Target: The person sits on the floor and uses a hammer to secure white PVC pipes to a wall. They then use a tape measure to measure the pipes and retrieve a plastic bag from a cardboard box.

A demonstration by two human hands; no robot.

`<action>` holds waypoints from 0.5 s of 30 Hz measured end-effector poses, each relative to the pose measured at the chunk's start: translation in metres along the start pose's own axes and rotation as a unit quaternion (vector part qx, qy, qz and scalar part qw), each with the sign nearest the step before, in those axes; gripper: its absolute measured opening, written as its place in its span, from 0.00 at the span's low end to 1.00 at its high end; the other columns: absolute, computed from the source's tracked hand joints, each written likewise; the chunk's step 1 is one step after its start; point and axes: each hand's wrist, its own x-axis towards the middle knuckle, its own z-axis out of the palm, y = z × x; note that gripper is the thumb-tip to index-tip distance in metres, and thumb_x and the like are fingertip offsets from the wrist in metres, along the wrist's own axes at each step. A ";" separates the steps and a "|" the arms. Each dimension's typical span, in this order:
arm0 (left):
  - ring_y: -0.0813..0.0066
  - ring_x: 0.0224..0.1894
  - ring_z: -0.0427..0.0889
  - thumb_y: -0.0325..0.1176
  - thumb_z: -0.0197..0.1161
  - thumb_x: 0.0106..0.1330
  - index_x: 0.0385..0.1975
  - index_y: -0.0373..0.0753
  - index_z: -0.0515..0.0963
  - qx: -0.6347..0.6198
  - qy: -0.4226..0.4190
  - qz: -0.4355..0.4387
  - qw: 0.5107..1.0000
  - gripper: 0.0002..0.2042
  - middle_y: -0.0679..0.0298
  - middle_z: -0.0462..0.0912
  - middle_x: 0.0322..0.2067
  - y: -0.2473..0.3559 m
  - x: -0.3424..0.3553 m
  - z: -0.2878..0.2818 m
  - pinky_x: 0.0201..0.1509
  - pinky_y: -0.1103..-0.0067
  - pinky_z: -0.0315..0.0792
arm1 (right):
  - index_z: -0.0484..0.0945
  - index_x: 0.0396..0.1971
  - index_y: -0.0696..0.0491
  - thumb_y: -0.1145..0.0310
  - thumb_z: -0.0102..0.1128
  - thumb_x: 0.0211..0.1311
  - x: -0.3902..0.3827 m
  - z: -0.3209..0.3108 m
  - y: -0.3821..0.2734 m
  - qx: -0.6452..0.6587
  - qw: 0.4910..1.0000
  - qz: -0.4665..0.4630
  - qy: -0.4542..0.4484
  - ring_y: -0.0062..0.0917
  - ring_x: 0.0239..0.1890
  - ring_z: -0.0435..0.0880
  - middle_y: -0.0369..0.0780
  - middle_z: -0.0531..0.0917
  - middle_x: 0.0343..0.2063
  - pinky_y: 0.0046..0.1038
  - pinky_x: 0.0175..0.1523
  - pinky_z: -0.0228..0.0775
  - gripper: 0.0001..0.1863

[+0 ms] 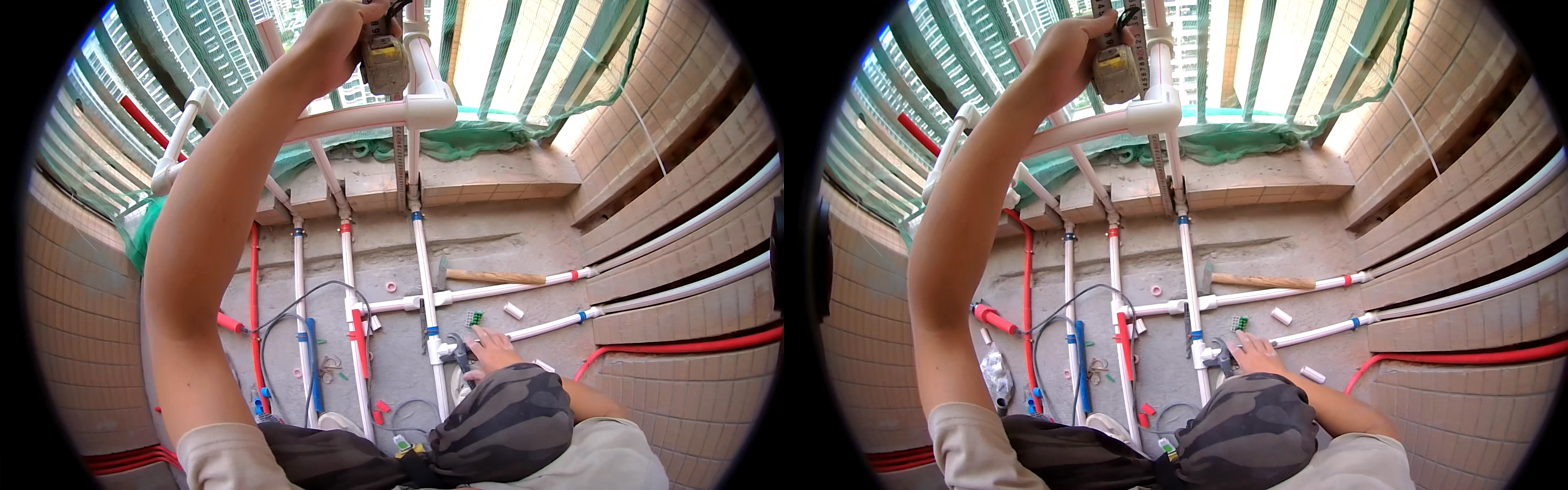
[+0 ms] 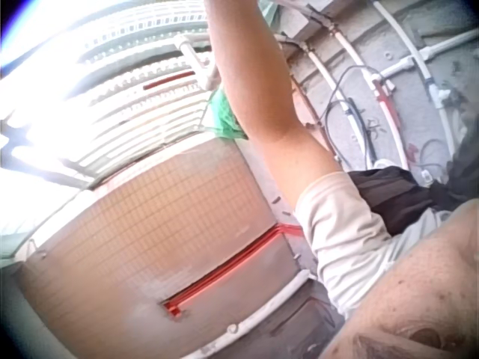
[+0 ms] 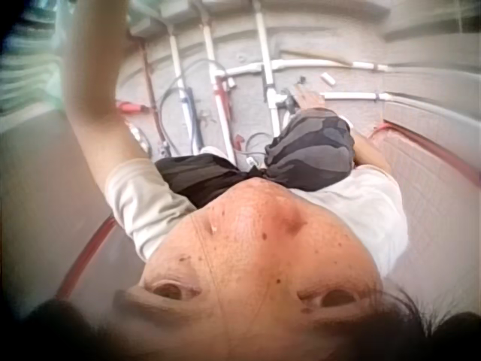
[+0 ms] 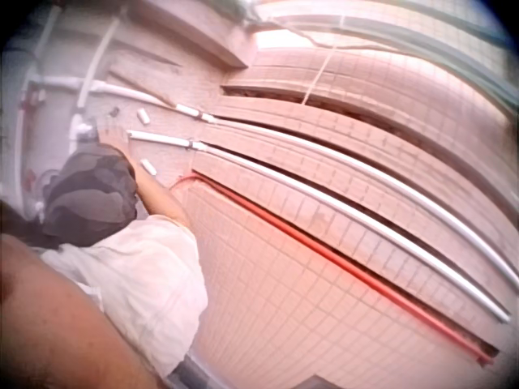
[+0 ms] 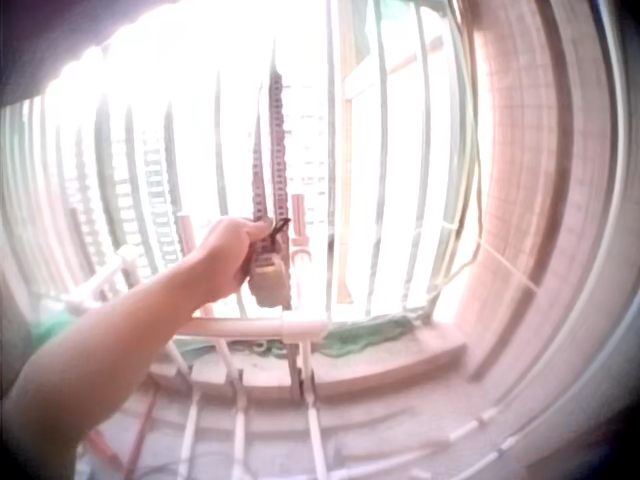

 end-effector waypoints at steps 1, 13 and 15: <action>0.67 0.43 0.83 0.34 0.51 0.81 0.49 0.30 0.74 -0.003 0.007 0.004 1.000 0.12 0.57 0.84 0.39 -0.001 0.000 0.000 0.56 0.67 0.77 | 0.64 0.71 0.54 0.47 0.75 0.56 -0.003 0.021 -0.001 -0.004 0.999 0.016 -0.029 0.50 0.72 0.62 0.54 0.64 0.71 0.52 0.74 0.52 0.47; 0.64 0.41 0.83 0.35 0.51 0.81 0.43 0.29 0.77 -0.007 0.007 -0.007 1.000 0.14 0.57 0.84 0.38 0.000 -0.005 0.009 0.55 0.66 0.77 | 0.67 0.68 0.58 0.47 0.77 0.50 0.007 0.015 -0.006 -0.104 0.963 0.201 -0.144 0.47 0.69 0.69 0.50 0.75 0.60 0.49 0.73 0.60 0.49; 0.65 0.41 0.83 0.36 0.51 0.81 0.43 0.29 0.77 -0.008 0.002 -0.005 1.000 0.14 0.56 0.84 0.36 0.000 -0.005 0.010 0.54 0.66 0.77 | 0.72 0.60 0.60 0.54 0.70 0.56 0.011 -0.001 0.002 -0.053 0.959 0.219 -0.174 0.50 0.64 0.74 0.53 0.77 0.56 0.47 0.69 0.67 0.36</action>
